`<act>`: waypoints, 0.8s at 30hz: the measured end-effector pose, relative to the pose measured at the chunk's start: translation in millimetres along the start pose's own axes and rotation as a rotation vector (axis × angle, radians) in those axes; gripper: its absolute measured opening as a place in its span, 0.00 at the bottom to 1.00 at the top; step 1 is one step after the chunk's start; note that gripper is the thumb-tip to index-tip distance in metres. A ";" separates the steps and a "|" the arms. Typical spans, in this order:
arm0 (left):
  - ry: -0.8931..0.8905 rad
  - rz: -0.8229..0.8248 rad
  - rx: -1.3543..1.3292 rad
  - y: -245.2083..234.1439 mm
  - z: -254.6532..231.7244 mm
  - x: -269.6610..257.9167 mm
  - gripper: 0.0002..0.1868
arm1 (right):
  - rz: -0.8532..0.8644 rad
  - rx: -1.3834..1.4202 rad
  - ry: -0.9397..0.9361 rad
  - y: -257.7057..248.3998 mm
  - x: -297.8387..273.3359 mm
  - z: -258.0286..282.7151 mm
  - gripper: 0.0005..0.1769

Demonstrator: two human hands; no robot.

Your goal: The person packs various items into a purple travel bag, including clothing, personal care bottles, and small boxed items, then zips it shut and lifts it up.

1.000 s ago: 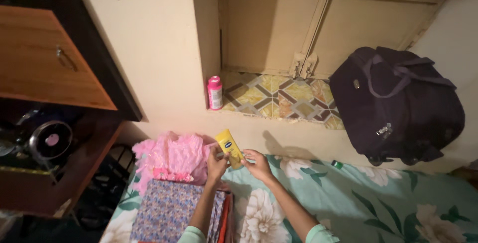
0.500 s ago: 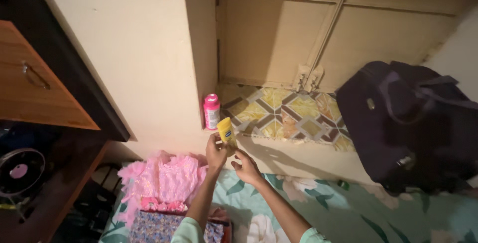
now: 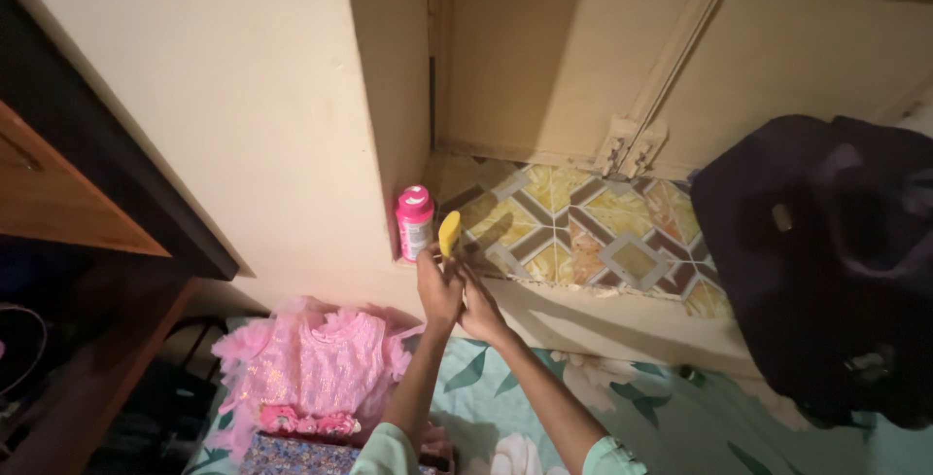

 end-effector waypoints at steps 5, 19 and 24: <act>0.034 -0.010 0.038 6.6 1.9 6.1 0.16 | -0.013 0.105 -0.146 -8.9 8.2 10.8 0.44; -0.072 -0.060 0.119 -9.8 19.3 14.8 0.12 | -0.025 -0.072 -0.203 16.8 33.7 2.8 0.43; -0.156 -0.100 0.116 -13.8 35.2 11.6 0.10 | -0.061 -0.130 -0.109 21.8 33.7 -11.4 0.42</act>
Point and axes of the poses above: each hand's wrist, its own x-axis towards the middle knuckle, its own y-axis out of the palm, z = x × y, the point moved 5 cm from there along x, towards the middle knuckle, and after that the axes turned 2 degrees about x, right-handed, at the moved point
